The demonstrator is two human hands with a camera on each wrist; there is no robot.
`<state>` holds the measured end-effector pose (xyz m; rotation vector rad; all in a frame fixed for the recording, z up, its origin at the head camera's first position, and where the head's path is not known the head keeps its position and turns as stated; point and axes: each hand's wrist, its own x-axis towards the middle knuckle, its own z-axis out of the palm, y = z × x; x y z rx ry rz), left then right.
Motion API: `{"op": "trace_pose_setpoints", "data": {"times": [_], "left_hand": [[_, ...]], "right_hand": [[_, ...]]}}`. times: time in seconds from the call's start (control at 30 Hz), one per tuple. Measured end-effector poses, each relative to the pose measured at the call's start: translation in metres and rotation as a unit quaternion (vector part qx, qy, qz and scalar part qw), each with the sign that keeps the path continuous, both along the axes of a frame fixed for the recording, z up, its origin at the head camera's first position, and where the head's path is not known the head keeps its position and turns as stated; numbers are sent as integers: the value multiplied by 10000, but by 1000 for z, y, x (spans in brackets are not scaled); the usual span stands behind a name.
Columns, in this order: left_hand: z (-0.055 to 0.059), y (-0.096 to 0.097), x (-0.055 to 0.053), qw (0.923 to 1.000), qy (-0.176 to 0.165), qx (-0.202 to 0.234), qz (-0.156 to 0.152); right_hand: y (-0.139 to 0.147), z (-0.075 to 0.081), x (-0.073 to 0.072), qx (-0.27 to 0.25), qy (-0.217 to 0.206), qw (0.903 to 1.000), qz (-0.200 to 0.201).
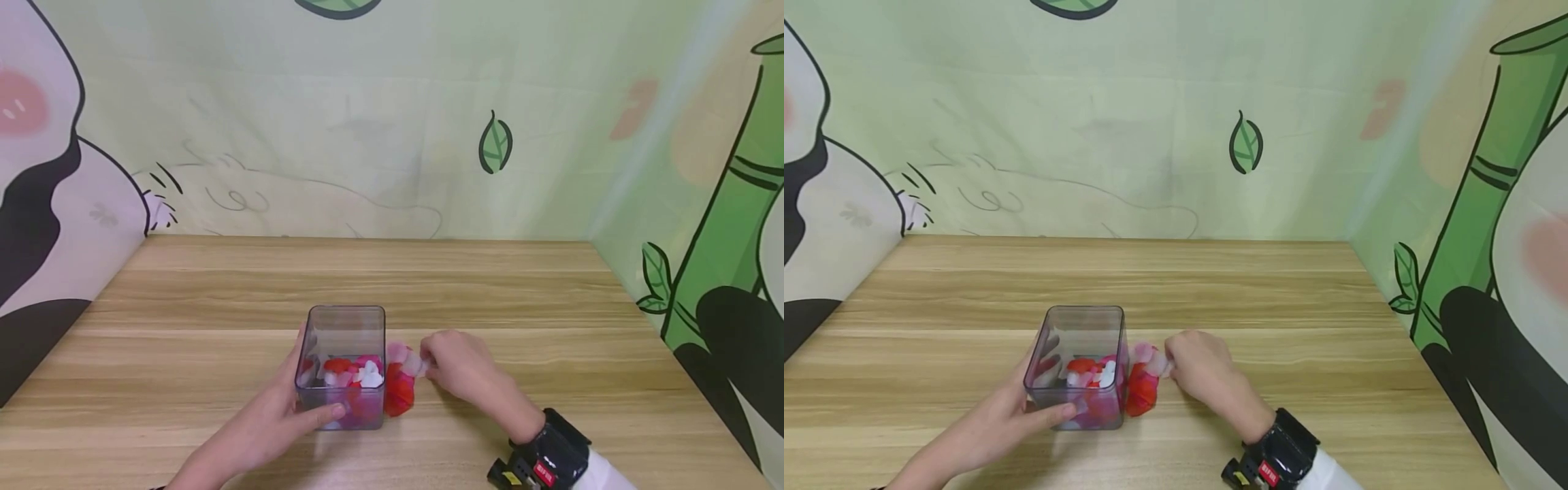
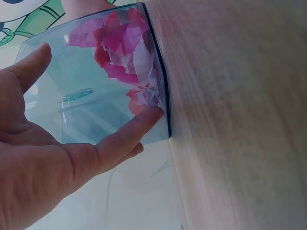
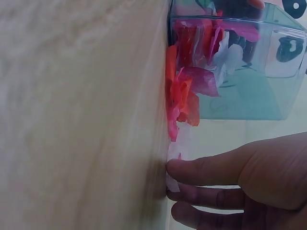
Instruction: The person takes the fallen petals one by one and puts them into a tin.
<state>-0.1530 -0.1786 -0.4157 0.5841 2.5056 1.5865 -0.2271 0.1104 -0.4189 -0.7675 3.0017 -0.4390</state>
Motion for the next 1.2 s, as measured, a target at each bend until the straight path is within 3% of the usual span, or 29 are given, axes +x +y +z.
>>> {"op": "trace_pose_setpoints", "data": {"times": [0.33,0.8,1.0,1.2], "left_hand": [[0,0,-1,10000,-48,-16,24],[1,1,0,9999,-154,6,24],[1,0,0,10000,-95,-22,13],[1,1,0,10000,-69,-20,6]], "right_hand": [[4,3,-1,75,6,9999,-126],[9,21,-2,-158,307,9988,-353],[6,31,3,-633,819,9940,-353],[-2,43,15,-1223,1639,9787,-165]]}}
